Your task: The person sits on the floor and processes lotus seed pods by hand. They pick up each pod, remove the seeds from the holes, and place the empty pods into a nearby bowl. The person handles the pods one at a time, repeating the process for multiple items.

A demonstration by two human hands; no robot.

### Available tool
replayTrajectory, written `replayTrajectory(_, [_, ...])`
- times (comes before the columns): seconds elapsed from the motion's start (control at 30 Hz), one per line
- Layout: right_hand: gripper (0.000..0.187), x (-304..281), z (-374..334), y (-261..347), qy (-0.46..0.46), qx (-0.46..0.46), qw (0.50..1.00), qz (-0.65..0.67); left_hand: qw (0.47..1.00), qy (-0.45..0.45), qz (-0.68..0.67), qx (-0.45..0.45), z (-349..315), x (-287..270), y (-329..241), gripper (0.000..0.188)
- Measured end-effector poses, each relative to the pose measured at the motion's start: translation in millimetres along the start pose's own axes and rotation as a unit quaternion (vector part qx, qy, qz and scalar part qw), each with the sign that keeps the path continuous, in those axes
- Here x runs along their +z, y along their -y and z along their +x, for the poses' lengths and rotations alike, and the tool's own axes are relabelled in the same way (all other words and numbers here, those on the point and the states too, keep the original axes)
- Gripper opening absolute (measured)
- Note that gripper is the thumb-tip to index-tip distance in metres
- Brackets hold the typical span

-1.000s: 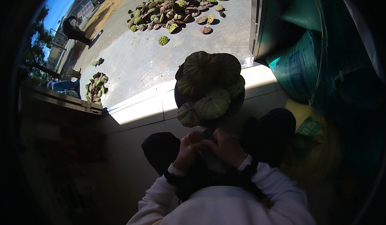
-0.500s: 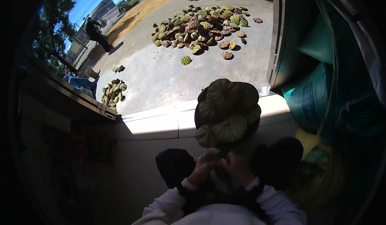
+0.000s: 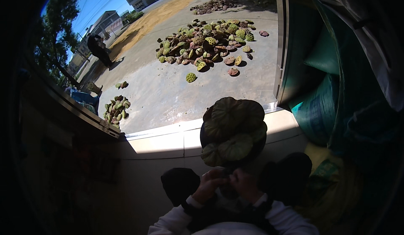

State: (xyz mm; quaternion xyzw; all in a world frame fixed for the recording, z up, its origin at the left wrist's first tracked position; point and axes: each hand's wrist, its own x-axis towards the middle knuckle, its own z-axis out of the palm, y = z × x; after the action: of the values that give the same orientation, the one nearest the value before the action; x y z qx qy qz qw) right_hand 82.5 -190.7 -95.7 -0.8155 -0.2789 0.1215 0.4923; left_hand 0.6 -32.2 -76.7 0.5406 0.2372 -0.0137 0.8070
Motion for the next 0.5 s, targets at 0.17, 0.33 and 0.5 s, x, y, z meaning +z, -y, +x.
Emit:
replayTrajectory(0.17, [0.027,-6.1,5.9,-4.2,0.020,0.055,0.989,0.136,0.987,-0.020,0.148,0.054,-1.6,2.8,-2.2,0.031])
replayTrajectory(0.33, [0.028,-13.6,3.1,4.1,0.048,0.073,0.994,0.073,0.983,0.060,0.163,0.058,-7.6,9.9,-6.9,0.031])
replayTrajectory(0.5, [0.033,-10.0,0.4,1.3,0.046,0.018,0.999,0.016,0.986,0.104,0.123,0.037,-11.1,7.1,-14.8,0.033])
